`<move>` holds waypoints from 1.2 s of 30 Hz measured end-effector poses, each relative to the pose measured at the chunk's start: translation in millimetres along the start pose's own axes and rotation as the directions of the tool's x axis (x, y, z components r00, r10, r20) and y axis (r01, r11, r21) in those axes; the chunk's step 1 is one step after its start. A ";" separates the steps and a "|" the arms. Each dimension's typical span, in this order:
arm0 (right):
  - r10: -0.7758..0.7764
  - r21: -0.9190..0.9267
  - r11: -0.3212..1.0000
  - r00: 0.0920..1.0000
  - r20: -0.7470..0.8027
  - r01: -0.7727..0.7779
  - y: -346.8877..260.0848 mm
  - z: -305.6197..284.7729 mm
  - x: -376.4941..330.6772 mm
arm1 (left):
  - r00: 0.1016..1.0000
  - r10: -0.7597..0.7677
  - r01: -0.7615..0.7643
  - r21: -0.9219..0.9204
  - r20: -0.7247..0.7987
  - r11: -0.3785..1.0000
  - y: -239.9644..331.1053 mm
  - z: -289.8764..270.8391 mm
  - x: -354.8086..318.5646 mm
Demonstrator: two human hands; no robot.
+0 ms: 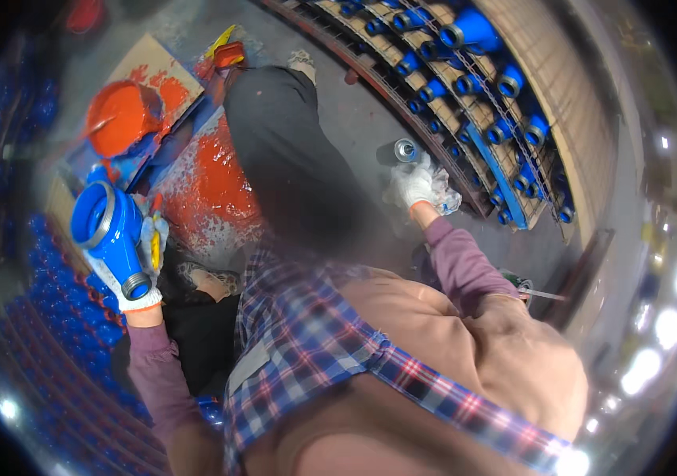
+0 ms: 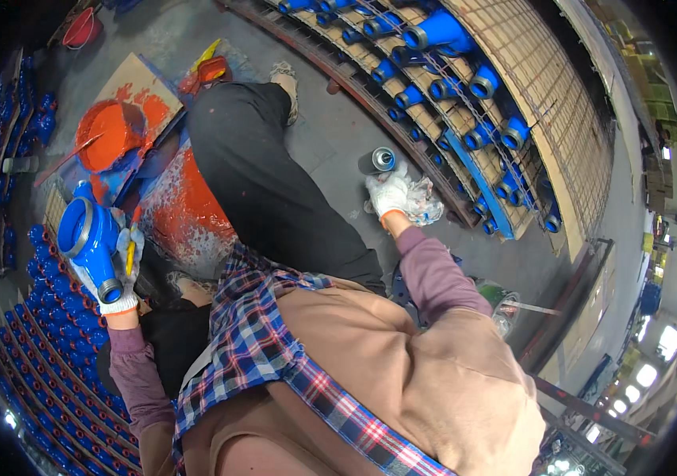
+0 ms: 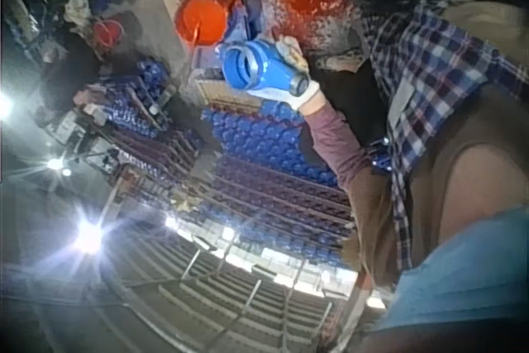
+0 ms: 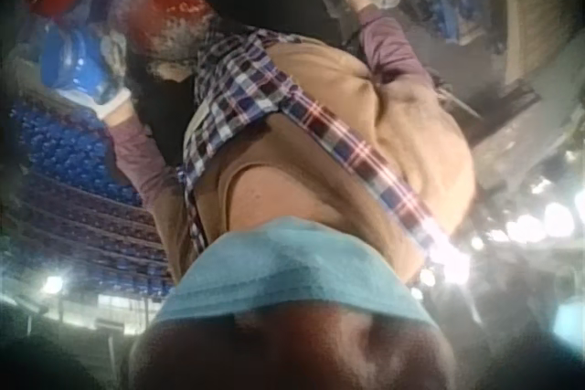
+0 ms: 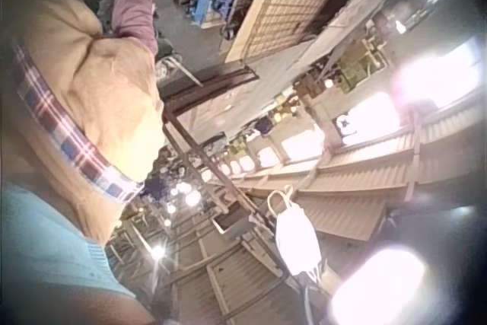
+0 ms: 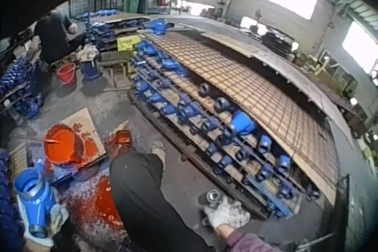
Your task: Apply red paint and sealant to blue industrial parts using a brush and spray can.
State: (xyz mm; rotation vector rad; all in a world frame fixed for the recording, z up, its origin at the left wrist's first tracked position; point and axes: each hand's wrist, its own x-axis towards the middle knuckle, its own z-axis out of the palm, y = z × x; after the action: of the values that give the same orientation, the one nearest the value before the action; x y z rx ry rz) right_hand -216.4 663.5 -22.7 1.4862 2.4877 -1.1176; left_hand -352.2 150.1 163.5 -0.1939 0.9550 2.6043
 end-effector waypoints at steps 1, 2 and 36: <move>0.038 0.030 0.999 0.999 -0.015 -0.037 5.0 7.2 8.8 | 1.000 0.012 -0.011 0.052 -0.017 0.999 -0.8 3.9 1.1; 0.048 0.028 0.999 0.995 -0.083 -0.046 6.8 17.3 14.7 | 0.999 0.031 -0.027 0.103 -0.031 0.994 -2.1 9.0 1.9; -0.375 0.115 0.861 0.772 -0.513 0.495 66.4 111.3 111.5 | 0.990 0.082 -0.099 -0.151 -0.113 0.984 -20.1 44.4 -16.5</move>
State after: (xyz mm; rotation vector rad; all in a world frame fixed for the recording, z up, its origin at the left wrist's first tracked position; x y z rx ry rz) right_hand -260.2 700.3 -183.8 1.4034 3.2838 -1.2880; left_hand -329.6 188.3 189.5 -0.3409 0.8106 2.7790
